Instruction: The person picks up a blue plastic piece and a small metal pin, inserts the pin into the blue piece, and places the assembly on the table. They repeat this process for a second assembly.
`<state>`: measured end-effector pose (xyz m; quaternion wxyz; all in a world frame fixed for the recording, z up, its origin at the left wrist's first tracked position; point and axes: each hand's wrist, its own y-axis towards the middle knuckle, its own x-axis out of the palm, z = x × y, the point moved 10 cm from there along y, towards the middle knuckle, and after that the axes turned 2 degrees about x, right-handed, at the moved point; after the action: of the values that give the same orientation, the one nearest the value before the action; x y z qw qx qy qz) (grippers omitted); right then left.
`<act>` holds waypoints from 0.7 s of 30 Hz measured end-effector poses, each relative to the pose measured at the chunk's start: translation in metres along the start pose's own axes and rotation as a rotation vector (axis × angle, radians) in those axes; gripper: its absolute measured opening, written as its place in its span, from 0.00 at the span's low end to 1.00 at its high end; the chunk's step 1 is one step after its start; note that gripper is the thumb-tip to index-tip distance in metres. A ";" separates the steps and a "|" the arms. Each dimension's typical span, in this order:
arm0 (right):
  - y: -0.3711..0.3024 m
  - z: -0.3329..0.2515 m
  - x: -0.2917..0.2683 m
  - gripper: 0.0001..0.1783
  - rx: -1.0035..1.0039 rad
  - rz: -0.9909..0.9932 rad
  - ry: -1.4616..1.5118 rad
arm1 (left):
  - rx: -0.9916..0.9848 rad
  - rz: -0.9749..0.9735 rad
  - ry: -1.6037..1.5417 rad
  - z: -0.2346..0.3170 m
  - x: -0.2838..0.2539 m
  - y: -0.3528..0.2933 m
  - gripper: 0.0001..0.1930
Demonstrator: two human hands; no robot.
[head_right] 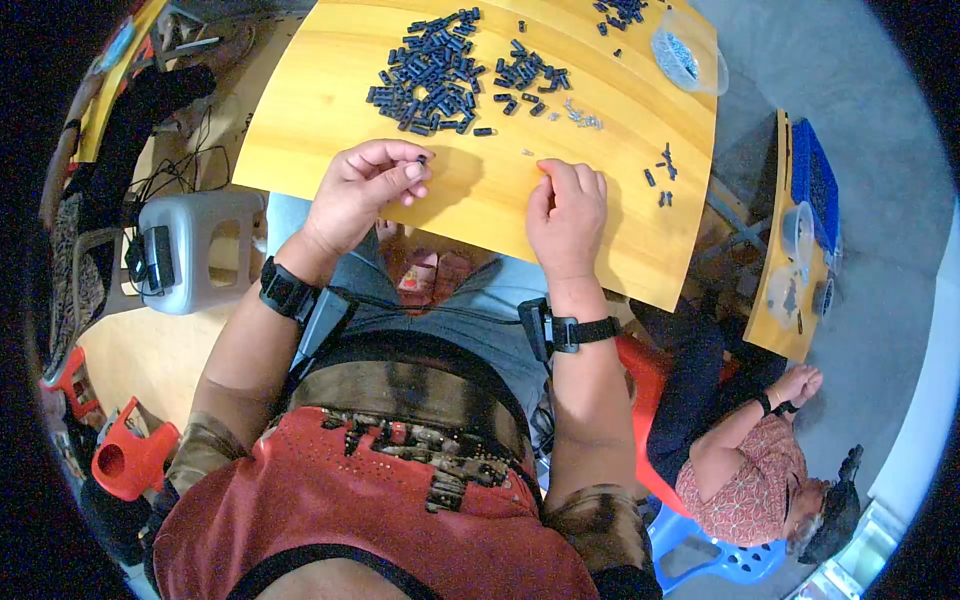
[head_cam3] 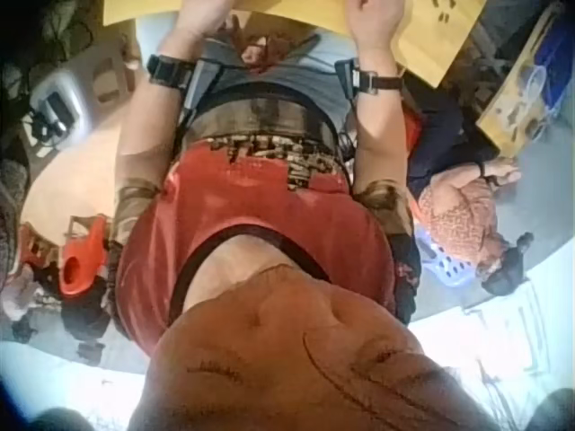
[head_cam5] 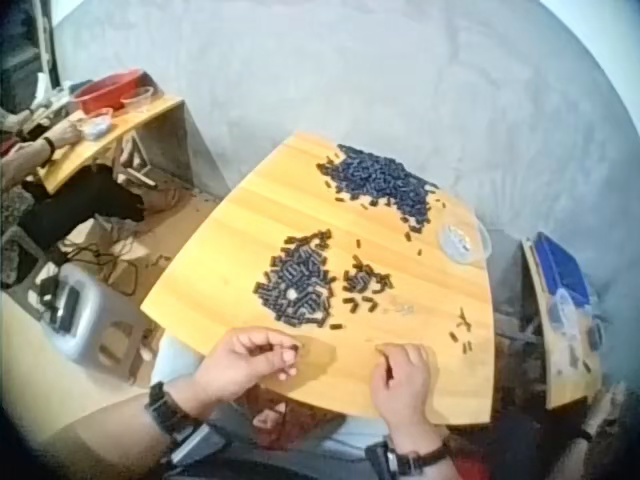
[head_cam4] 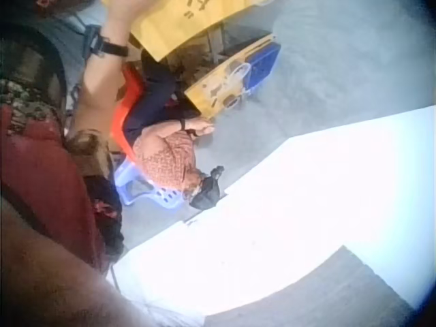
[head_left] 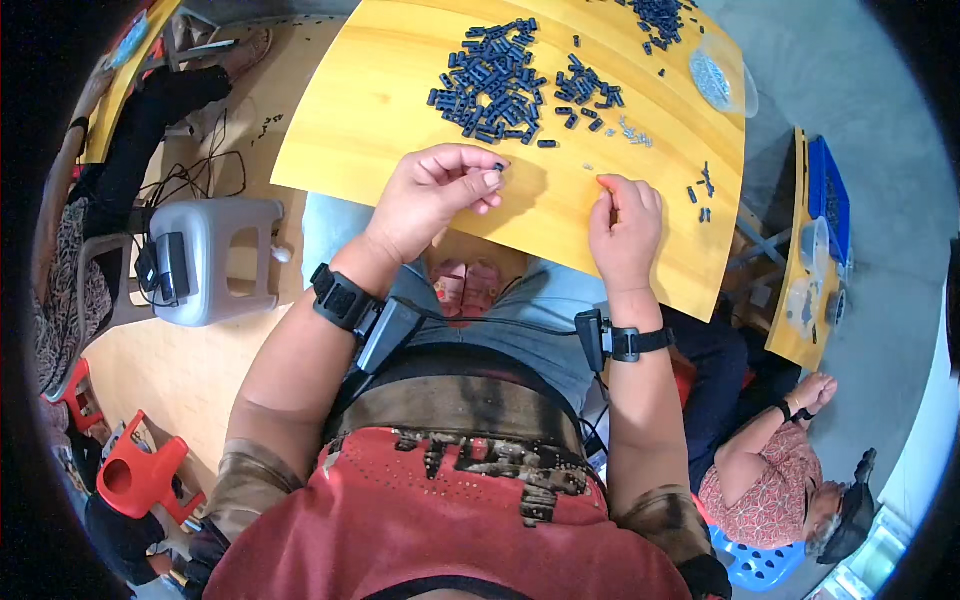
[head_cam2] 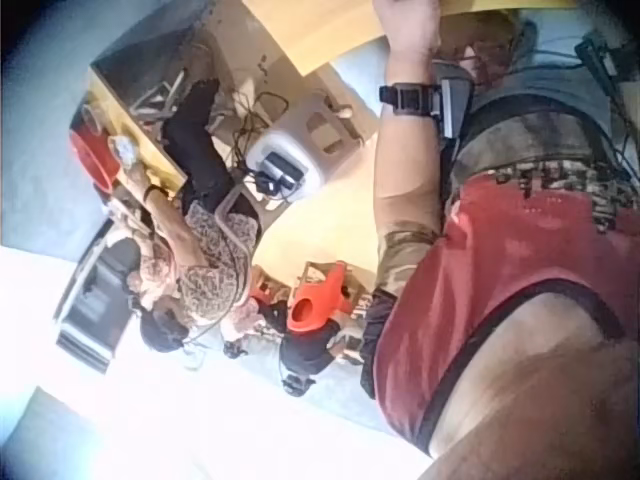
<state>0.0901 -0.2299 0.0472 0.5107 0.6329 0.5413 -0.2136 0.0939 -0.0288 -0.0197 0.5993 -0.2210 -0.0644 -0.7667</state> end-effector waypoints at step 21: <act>-0.001 -0.002 -0.002 0.08 -0.016 0.002 -0.010 | 0.037 -0.019 -0.035 0.002 0.002 -0.001 0.11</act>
<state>0.0881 -0.2291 0.0496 0.5186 0.6282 0.5398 -0.2122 0.0930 -0.0298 -0.0165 0.5949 -0.2223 -0.0912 -0.7670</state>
